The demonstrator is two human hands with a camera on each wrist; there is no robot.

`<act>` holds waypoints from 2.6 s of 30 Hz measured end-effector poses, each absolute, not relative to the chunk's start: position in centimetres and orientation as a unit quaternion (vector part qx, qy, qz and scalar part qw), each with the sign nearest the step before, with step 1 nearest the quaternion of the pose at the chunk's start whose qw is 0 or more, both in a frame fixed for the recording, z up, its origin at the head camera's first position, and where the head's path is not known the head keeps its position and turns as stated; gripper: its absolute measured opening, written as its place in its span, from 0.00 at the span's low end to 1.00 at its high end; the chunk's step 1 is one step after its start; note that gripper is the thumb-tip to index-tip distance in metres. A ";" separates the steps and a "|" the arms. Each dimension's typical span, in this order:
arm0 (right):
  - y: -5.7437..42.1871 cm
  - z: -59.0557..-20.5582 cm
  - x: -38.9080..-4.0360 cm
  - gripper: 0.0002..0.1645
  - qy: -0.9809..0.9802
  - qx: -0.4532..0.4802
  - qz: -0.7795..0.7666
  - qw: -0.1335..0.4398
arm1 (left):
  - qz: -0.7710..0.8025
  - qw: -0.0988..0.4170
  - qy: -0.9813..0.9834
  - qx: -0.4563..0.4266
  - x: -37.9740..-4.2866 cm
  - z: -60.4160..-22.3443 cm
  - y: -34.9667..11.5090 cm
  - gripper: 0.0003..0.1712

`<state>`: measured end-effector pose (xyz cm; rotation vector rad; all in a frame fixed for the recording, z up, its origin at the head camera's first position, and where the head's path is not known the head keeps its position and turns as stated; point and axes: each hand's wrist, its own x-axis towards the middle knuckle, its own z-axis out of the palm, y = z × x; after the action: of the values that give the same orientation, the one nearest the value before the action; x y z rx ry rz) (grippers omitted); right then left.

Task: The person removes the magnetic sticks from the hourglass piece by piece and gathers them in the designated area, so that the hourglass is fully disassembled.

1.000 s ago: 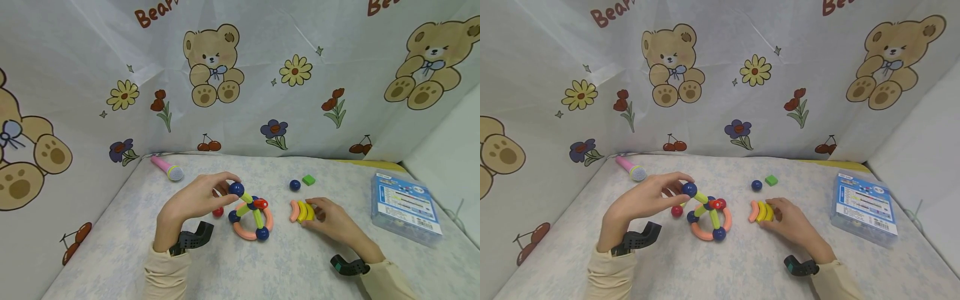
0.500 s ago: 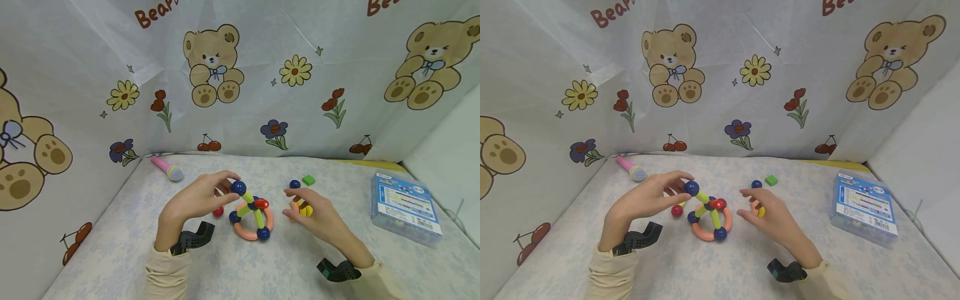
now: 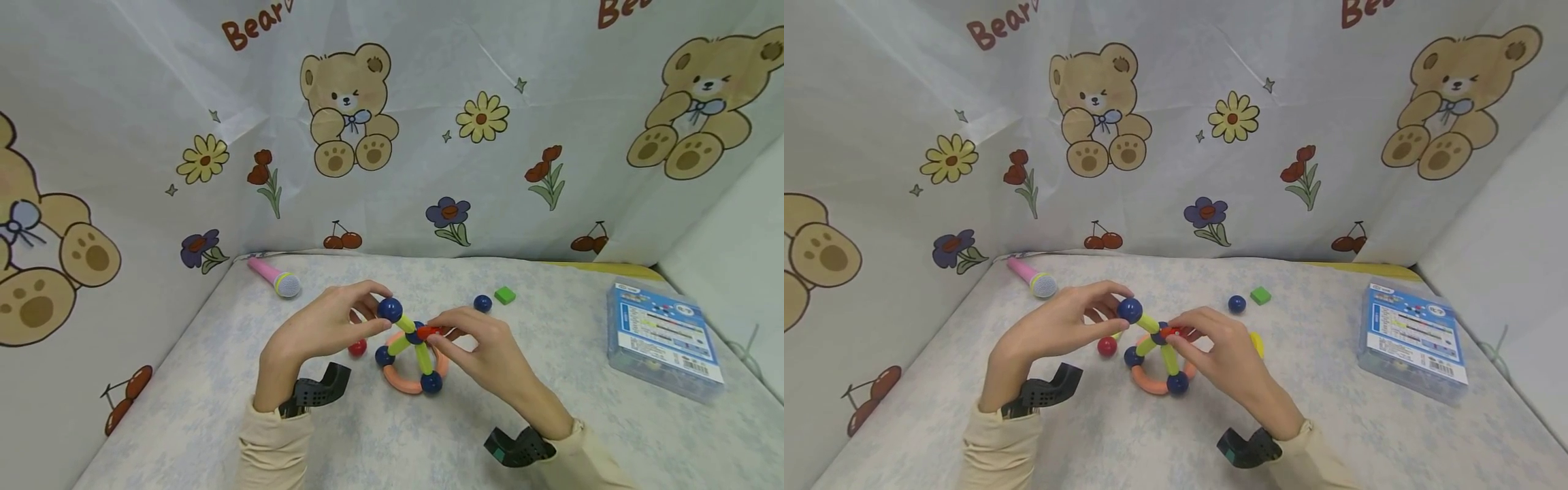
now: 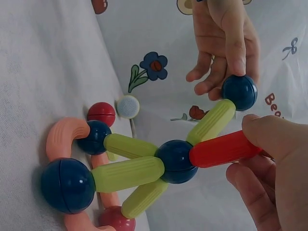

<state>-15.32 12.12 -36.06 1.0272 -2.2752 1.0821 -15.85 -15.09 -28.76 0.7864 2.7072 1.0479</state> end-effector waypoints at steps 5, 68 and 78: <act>12.1 -36.1 -15.4 0.13 -0.824 0.358 0.385 0.209 | 0.343 0.067 0.901 0.257 -15.9 -28.7 -15.2 0.26; 11.7 -36.6 -15.6 0.50 -0.818 0.341 0.414 0.207 | 0.464 -0.009 0.834 0.300 -16.9 -30.0 -13.2 0.13; 11.7 -36.6 -15.6 0.52 -0.813 0.331 0.447 0.172 | 0.445 0.013 0.826 0.345 -17.1 -30.1 -13.1 0.14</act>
<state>-15.61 11.67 -36.64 0.9397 -2.3071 1.2688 -17.09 -13.15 -30.10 1.0738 2.5743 1.3873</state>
